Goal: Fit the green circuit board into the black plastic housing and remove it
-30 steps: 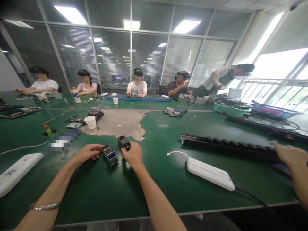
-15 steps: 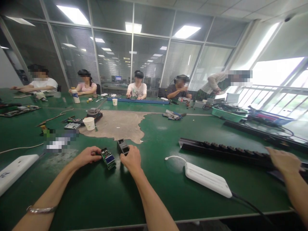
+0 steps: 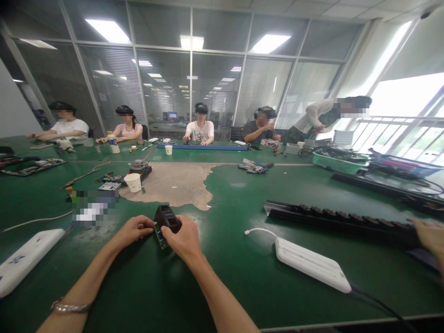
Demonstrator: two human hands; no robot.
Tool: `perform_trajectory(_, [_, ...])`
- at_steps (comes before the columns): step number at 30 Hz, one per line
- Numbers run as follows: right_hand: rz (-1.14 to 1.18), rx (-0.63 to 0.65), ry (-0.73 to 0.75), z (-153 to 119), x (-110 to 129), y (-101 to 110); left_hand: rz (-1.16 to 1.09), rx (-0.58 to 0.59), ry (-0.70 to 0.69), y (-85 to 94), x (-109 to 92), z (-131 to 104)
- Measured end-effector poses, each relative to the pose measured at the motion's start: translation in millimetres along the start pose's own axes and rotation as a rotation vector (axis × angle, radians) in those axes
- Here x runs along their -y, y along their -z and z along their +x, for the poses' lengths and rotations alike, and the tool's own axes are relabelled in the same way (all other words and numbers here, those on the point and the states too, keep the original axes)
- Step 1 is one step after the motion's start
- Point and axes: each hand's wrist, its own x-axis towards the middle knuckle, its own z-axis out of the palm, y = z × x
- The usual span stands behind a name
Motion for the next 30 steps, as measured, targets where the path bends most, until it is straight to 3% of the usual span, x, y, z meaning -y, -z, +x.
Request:
perform_trajectory(11, [-0.182, -0.035, 0.151, -13, 18, -11, -0.073, 0.047, -0.055, 4.4, -3, 1])
perform_trajectory(20, [-0.271, 0.028, 0.133, -18, 18, -11, -0.158, 0.124, -0.038, 9.9, -17, -5])
perform_trajectory(30, [-0.352, 0.114, 0.082, -23, 8, -16, -0.134, 0.073, -0.016, 12.5, -13, -4])
